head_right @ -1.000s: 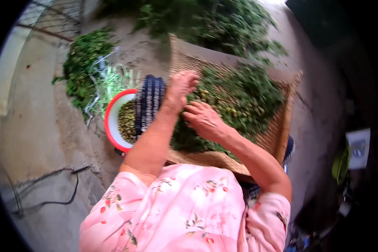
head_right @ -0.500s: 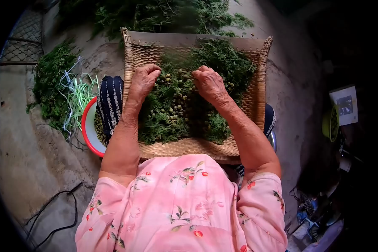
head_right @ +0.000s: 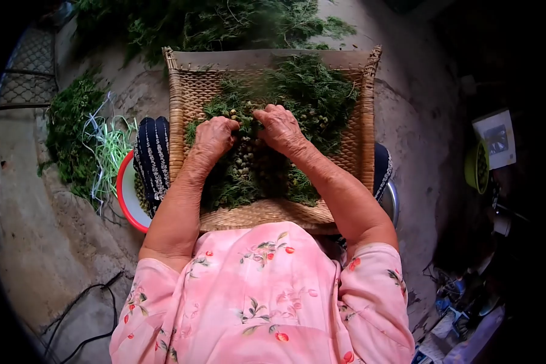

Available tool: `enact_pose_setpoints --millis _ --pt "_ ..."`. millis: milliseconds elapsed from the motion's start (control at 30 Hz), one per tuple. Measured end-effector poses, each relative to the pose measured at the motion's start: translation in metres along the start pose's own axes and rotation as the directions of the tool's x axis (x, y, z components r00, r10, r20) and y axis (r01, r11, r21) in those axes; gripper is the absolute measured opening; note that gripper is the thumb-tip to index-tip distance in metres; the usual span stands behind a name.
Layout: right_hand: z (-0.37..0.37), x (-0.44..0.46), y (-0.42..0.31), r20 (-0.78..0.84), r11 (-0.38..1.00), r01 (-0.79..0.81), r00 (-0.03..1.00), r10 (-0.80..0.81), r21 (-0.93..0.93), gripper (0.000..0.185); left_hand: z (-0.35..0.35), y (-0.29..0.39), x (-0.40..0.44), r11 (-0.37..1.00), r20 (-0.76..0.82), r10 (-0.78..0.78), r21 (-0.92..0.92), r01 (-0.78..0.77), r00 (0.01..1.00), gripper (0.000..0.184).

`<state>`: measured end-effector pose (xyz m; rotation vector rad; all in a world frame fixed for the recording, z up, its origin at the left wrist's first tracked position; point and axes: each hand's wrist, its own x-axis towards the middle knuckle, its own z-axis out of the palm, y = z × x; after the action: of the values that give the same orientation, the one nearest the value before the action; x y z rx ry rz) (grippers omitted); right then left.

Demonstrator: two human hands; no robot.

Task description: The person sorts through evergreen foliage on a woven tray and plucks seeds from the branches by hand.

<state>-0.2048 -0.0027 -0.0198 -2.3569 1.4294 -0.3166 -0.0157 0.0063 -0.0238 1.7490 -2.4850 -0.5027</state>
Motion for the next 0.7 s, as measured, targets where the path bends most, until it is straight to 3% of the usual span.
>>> enact_pose_setpoints --millis 67,133,200,233,333,400,467,500,600,667,700 --pt "0.001 -0.002 0.003 0.013 0.999 0.0 1.0 0.0 0.032 0.036 -0.009 -0.002 0.0 0.965 -0.049 -0.097 -0.249 0.082 0.994 0.025" --pt "0.005 -0.001 0.007 0.029 0.998 -0.001 1.0 -0.001 0.066 0.031 -0.011 -0.009 0.0 0.957 -0.109 -0.123 -0.276 0.089 0.986 0.025" --pt "0.009 0.003 0.013 0.026 0.979 -0.124 0.992 0.122 0.16 0.02 -0.005 -0.022 0.006 0.892 -0.294 -0.227 -0.446 0.077 0.928 0.025" --pt "0.005 0.002 0.013 -0.003 0.971 -0.122 0.992 0.125 0.204 0.016 -0.013 -0.02 0.007 0.717 -0.099 -0.371 -0.662 0.217 0.923 0.026" --pt "0.001 0.005 0.016 -0.085 0.957 -0.152 0.98 0.178 0.247 0.014 -0.009 -0.024 0.01 0.659 -0.155 -0.411 -0.731 0.176 0.898 0.026" --pt "0.002 0.011 0.022 -0.172 0.954 -0.12 0.97 0.172 0.276 0.011 -0.007 -0.024 0.012 0.686 -0.218 -0.389 -0.717 0.124 0.895 0.026" --pt "-0.006 0.015 0.018 -0.347 0.941 -0.243 0.883 0.315 0.237 0.012 -0.007 -0.024 0.015 0.73 -0.254 -0.47 -0.65 0.211 0.845 0.03" --pt "0.0 0.018 0.024 -0.526 0.984 -0.165 0.832 0.175 0.067 0.017 -0.006 -0.023 0.014 0.729 -0.254 -0.471 -0.651 0.211 0.845 0.03" --pt "-0.001 0.018 0.017 -0.504 0.989 -0.122 0.861 0.065 -0.082 0.022 -0.009 -0.016 0.013 0.793 -0.38 -0.492 -0.568 0.222 0.784 0.039" --pt "0.007 0.017 0.017 -0.42 0.992 -0.015 0.907 -0.04 -0.128 0.025 -0.005 -0.02 0.013 0.971 -0.687 -0.198 -0.233 0.046 0.699 0.043" --pt "0.011 0.019 0.017 -0.391 0.995 0.037 0.918 -0.072 -0.097 0.024 -0.004 -0.021 0.012 0.961 -0.695 -0.192 -0.276 -0.01 0.693 0.035"
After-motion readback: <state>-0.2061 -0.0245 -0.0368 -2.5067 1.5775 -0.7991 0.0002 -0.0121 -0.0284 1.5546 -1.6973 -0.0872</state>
